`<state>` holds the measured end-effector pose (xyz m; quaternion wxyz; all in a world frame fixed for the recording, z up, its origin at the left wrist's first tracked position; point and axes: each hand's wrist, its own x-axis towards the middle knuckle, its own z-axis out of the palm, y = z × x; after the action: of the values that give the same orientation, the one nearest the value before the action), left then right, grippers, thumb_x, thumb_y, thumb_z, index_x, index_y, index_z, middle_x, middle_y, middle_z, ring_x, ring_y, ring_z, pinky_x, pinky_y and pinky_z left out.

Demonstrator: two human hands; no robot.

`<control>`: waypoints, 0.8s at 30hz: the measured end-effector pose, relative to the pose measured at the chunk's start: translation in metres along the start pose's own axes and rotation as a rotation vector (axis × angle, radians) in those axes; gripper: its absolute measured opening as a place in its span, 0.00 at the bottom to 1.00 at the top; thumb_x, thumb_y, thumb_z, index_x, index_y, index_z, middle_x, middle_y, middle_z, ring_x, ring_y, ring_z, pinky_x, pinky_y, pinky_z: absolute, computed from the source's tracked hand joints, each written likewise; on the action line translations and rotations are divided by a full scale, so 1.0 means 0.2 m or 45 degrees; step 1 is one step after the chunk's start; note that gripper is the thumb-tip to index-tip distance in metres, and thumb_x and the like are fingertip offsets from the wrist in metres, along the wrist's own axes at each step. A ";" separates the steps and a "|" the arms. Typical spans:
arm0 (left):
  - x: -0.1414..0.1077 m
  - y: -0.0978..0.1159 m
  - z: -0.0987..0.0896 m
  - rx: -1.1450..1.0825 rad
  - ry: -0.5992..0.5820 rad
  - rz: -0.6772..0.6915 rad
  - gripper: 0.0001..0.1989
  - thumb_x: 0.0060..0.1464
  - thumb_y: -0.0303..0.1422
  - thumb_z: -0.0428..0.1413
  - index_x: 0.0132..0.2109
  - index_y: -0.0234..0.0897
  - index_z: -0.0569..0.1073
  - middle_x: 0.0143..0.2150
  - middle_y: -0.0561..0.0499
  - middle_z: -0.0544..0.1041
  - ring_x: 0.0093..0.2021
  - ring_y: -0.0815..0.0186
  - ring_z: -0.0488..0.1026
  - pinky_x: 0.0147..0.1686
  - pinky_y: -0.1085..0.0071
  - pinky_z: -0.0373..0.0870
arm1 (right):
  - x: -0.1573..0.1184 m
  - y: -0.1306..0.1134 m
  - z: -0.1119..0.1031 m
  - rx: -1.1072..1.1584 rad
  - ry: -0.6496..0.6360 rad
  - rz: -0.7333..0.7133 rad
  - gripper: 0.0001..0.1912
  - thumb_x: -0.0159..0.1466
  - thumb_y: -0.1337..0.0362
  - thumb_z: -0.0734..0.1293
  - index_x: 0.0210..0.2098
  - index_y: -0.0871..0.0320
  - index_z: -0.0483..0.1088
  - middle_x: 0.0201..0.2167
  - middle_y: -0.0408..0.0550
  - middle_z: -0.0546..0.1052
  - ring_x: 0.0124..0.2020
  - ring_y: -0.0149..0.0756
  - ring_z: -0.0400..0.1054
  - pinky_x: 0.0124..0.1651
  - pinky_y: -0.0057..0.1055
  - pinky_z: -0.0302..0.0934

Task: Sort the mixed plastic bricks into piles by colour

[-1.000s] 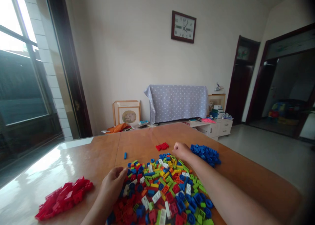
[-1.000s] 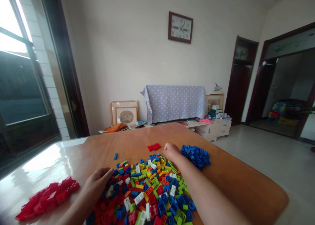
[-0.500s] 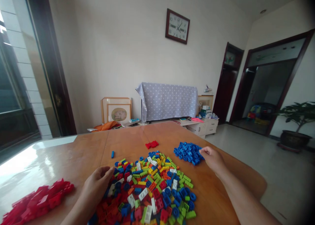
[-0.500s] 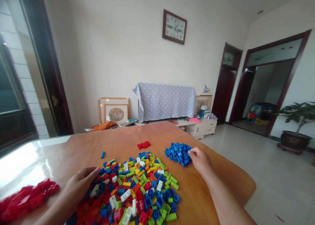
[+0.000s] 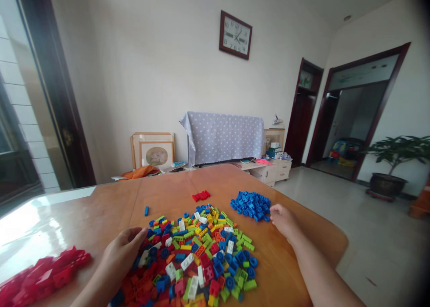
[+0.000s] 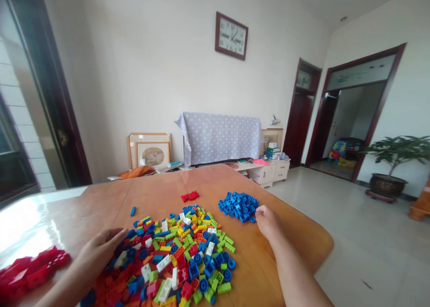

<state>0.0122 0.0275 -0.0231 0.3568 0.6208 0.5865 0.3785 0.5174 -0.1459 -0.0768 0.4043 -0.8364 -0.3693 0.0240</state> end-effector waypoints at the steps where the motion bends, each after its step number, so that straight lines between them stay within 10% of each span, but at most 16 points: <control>1: 0.00 0.01 0.00 0.000 0.002 0.001 0.23 0.42 0.52 0.60 0.38 0.38 0.78 0.34 0.48 0.84 0.37 0.54 0.80 0.32 0.69 0.75 | 0.00 -0.01 0.00 0.025 0.002 0.019 0.12 0.62 0.59 0.60 0.40 0.54 0.73 0.29 0.47 0.82 0.28 0.36 0.75 0.31 0.29 0.64; 10: 0.00 0.01 0.01 0.061 -0.024 -0.002 0.25 0.44 0.53 0.58 0.41 0.37 0.77 0.37 0.48 0.83 0.39 0.55 0.80 0.33 0.70 0.75 | -0.05 -0.13 0.00 0.184 0.053 -0.080 0.12 0.62 0.59 0.61 0.43 0.53 0.70 0.33 0.47 0.80 0.33 0.37 0.75 0.35 0.28 0.65; 18: -0.04 0.04 0.01 -0.007 -0.002 -0.026 0.25 0.41 0.52 0.60 0.39 0.37 0.78 0.35 0.47 0.83 0.38 0.53 0.80 0.32 0.69 0.75 | -0.21 -0.34 0.05 0.231 -0.447 -0.525 0.09 0.58 0.59 0.66 0.37 0.56 0.73 0.24 0.39 0.75 0.26 0.32 0.65 0.29 0.25 0.56; 24: -0.01 0.00 0.01 -0.020 0.014 0.019 0.24 0.42 0.51 0.61 0.39 0.36 0.78 0.34 0.46 0.83 0.37 0.53 0.80 0.31 0.68 0.75 | -0.25 -0.34 0.08 0.166 -0.535 -0.517 0.06 0.60 0.61 0.65 0.32 0.57 0.72 0.22 0.38 0.72 0.25 0.30 0.63 0.29 0.24 0.54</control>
<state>0.0140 0.0249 -0.0239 0.3557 0.6202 0.5808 0.3891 0.4356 -0.1396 -0.0525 0.3683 -0.6944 -0.6024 0.1389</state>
